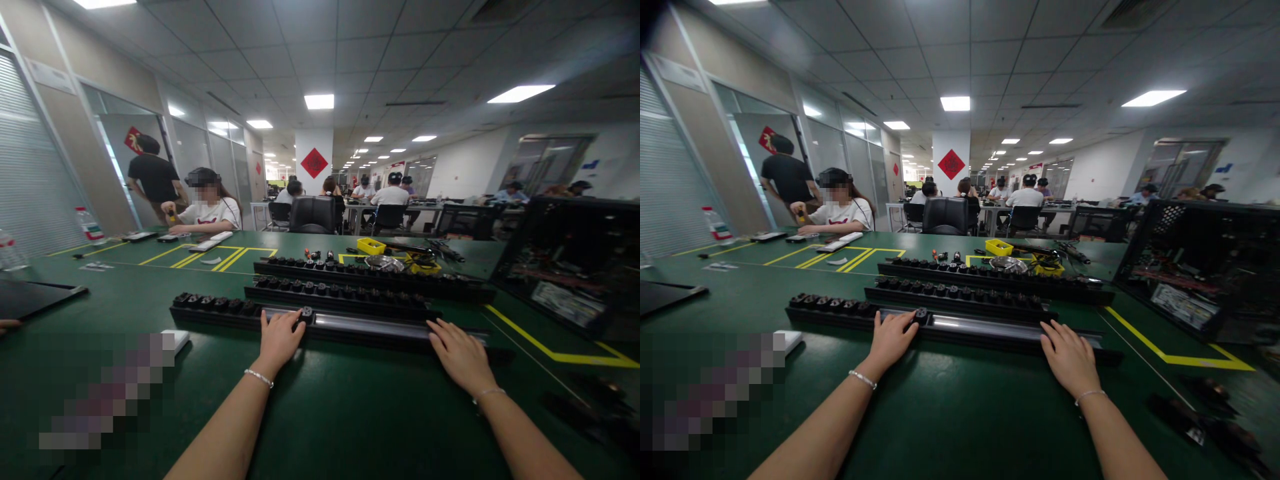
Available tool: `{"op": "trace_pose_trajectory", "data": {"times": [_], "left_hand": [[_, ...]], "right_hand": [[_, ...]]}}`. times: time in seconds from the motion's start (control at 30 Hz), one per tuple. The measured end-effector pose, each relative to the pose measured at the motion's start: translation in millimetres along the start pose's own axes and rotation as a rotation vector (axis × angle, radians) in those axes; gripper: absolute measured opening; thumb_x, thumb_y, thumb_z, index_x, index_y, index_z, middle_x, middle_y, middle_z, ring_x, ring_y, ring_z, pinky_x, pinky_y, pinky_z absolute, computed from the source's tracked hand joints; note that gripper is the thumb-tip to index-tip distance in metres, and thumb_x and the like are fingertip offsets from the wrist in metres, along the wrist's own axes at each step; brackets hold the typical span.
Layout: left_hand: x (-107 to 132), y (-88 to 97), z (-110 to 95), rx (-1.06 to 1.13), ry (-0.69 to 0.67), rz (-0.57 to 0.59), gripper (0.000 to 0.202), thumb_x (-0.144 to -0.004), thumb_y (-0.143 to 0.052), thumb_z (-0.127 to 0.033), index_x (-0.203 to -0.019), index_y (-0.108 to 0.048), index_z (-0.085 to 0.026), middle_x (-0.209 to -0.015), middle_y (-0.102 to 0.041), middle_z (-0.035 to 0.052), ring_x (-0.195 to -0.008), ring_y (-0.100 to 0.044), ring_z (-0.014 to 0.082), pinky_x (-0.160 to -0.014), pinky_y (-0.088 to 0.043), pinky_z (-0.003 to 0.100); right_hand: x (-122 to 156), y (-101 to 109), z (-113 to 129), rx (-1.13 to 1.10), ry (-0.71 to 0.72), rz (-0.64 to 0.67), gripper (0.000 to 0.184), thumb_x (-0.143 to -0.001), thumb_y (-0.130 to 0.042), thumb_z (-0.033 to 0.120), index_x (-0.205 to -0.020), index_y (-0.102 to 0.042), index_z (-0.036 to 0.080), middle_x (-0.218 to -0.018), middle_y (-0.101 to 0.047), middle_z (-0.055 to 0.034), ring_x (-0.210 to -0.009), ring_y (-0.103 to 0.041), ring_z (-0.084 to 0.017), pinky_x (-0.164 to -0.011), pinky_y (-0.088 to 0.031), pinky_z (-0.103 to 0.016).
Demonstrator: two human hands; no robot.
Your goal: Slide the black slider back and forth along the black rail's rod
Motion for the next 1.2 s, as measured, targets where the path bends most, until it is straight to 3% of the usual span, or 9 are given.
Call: {"op": "trace_pose_trajectory", "data": {"times": [0.2, 0.47, 0.77, 1.2], "left_hand": [[0.6, 0.2, -0.7, -0.024, -0.013, -0.042, 0.039, -0.082, -0.041, -0.042, -0.114, -0.054, -0.024, -0.103, -0.065, 0.0033, -0.099, -0.053, 0.0199, -0.102, -0.020, 0.043], [0.7, 1.0, 0.3, 0.001, -0.003, -0.029, 0.032, -0.082, -0.043, -0.041, -0.105, -0.057, -0.025, -0.102, -0.065, 0.0019, -0.099, -0.053, 0.0192, -0.103, -0.017, 0.043], [1.0, -0.1, 0.2, 0.038, -0.010, -0.026, 0.029, -0.082, -0.043, -0.040, -0.104, -0.058, -0.030, -0.102, -0.066, -0.0014, -0.101, -0.053, 0.0186, -0.106, -0.009, 0.046], [1.5, 3.2, -3.0, 0.026, -0.007, -0.013, 0.029, -0.082, -0.043, -0.041, -0.104, -0.060, -0.033, -0.105, -0.066, -0.0031, -0.100, -0.053, 0.0193, -0.106, -0.008, 0.049]], "right_hand": [[-0.1, 1.7, 0.2, -0.010, -0.005, 0.025, 0.057, -0.085, -0.016, 0.051, -0.130, -0.042, 0.028, -0.138, -0.039, -0.0004, -0.128, -0.028, -0.021, -0.103, -0.021, -0.046], [0.5, 2.4, 1.1, -0.009, -0.007, 0.027, 0.058, -0.085, -0.015, 0.052, -0.130, -0.043, 0.028, -0.137, -0.039, -0.0007, -0.128, -0.027, -0.022, -0.104, -0.020, -0.047], [0.4, 2.8, 1.5, -0.001, -0.005, 0.028, 0.058, -0.085, -0.015, 0.051, -0.130, -0.043, 0.026, -0.138, -0.039, -0.0012, -0.128, -0.028, -0.022, -0.103, -0.021, -0.047], [-1.4, -0.2, -1.3, -0.011, 0.000, 0.019, 0.059, -0.084, -0.014, 0.053, -0.129, -0.043, 0.028, -0.137, -0.040, -0.0007, -0.128, -0.028, -0.022, -0.103, -0.022, -0.047]]}}
Point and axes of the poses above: each hand's wrist, its own x-axis away from the middle knuckle, its own y-axis out of the back of the hand, z = x × y, the point moved 3 cm from there along -x, towards the middle knuckle
